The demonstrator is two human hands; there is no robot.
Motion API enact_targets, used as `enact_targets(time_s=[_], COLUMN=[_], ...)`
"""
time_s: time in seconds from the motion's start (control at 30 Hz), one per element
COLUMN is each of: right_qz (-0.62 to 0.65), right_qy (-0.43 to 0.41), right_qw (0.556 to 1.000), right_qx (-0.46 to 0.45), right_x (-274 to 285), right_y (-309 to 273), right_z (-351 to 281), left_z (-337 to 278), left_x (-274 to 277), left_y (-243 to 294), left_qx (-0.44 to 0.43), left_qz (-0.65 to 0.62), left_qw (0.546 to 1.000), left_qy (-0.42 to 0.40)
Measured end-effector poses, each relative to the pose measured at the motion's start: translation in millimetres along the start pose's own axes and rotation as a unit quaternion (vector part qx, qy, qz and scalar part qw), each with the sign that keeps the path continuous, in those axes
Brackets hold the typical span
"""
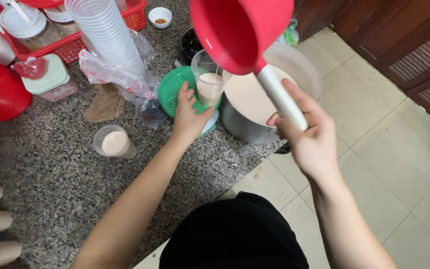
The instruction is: Pouring a beverage from a large pot into small plastic cups using a ladle.
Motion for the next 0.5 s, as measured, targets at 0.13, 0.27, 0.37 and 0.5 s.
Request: enact_targets(time_s=[0.13,0.27,0.37,0.5], right_qz=[0.121,0.128,-0.022,-0.362], right_qy=[0.045,0.061,0.070,0.054], right_qw=[0.991,0.986,0.990,0.922], right_qx=[-0.031,-0.086,-0.118,0.126], right_x=[16.0,41.9,46.9,45.4], right_y=[-6.1,39.4,80.5,123.3], right_z=[11.9,32.8,49.1,56.9], left_z=[1.1,3.5,4.7,3.1], left_x=[1.9,3.9,6.5,10.1], left_y=[-4.3,-9.8,-9.7,-4.7], left_qx=[0.000,-0.008,-0.014,-0.017], left_qz=[0.005,0.001,0.001,0.015], left_qw=[1.000,1.000,1.000,1.000], left_qy=[-0.003,0.000,0.001,0.003])
Point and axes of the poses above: each hand's wrist, its own z-axis towards the middle knuckle, its own x-axis out of the back of the hand, y = z × x, the point moved 7 cm from there along z, towards the middle knuckle, and after that the axes turned 2 degrees about z, right-handed, at the moved point
